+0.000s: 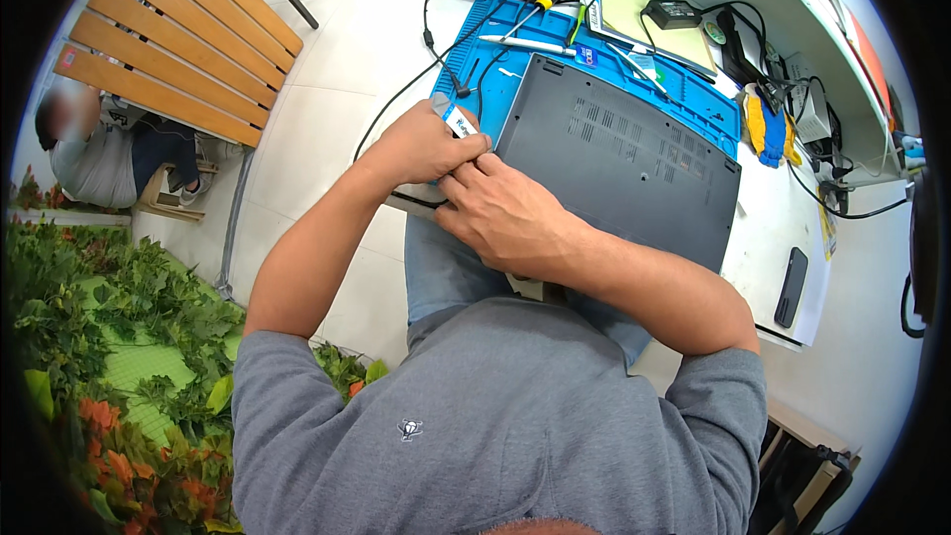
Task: The person unscrews the back cover of a laptop using a screwdriver, removes the cover by hand, and disconnects a cable inside the device.
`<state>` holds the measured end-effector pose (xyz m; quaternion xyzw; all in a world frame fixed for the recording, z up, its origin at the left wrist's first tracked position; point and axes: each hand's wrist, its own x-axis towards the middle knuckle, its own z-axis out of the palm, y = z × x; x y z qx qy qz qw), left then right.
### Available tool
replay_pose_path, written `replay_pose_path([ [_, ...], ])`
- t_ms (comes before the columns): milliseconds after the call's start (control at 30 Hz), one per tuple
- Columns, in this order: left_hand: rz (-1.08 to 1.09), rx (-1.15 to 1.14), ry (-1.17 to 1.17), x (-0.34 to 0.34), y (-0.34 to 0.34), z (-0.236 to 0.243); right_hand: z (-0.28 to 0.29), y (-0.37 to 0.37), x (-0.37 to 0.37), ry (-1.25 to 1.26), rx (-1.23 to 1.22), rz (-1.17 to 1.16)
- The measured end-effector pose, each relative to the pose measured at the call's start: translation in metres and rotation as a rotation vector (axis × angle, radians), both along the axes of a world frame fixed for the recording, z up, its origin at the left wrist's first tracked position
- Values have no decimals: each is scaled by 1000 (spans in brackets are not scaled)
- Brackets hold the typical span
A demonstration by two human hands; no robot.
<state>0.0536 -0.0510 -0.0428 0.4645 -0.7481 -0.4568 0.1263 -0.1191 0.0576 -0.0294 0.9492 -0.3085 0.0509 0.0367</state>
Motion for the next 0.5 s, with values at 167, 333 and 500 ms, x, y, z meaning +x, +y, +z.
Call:
replay_pose_path([
  [167, -101, -90, -37, -2, -13, 4, 2, -4, -4, -5, 66, 33],
  [333, -218, -111, -120, -11, -22, 13, -1, -10, -12, -64, 99, 110],
  [500, -188, -68, -153, -18, -21, 13, -6, -22, -17, -151, 180, 177],
])
